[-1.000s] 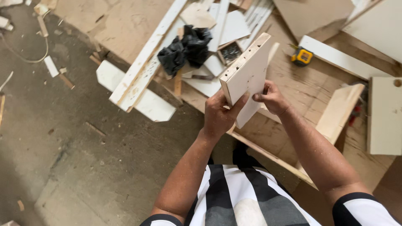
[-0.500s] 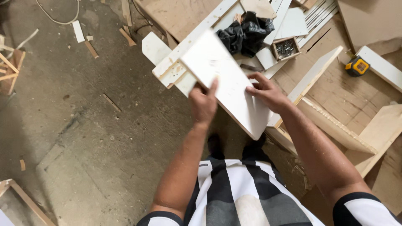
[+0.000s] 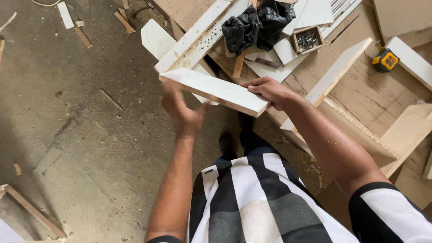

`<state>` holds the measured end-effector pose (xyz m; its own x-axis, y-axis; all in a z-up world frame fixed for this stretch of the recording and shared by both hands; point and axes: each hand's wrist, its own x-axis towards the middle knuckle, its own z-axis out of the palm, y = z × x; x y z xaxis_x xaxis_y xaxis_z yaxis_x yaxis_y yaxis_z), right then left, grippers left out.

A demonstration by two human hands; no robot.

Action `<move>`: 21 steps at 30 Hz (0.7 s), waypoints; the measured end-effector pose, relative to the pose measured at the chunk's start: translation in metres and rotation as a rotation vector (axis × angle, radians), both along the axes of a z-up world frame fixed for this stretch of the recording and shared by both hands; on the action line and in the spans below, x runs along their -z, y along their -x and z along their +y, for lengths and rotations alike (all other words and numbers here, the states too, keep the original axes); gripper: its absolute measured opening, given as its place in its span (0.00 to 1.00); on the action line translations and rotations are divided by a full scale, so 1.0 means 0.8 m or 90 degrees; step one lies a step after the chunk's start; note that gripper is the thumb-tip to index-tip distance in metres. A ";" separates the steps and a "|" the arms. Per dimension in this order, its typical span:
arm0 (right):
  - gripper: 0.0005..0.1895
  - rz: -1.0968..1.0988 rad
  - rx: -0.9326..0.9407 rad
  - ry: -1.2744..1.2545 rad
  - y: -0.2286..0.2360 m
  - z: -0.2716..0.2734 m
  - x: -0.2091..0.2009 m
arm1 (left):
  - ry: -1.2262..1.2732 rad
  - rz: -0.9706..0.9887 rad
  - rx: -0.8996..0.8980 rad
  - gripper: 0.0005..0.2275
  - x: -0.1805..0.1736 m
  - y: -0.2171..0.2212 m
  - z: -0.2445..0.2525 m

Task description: The person assembles a wooden shelf by using a hand saw on a board, trimming the edges of a panel with shears, marking wood with a pencil, and hammering a support piece into the frame.

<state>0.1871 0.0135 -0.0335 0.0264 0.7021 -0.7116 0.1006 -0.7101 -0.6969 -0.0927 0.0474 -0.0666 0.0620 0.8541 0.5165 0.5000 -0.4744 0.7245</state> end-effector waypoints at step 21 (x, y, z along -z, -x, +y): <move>0.24 -0.783 -0.368 -0.255 -0.159 0.072 0.196 | 0.159 -0.051 0.017 0.26 0.030 -0.093 0.037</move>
<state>0.3143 0.0713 -0.1905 0.1188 0.9729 -0.1985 0.9857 -0.1395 -0.0941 -0.0180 0.0767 -0.0903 0.0538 0.9543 0.2940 0.4252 -0.2883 0.8580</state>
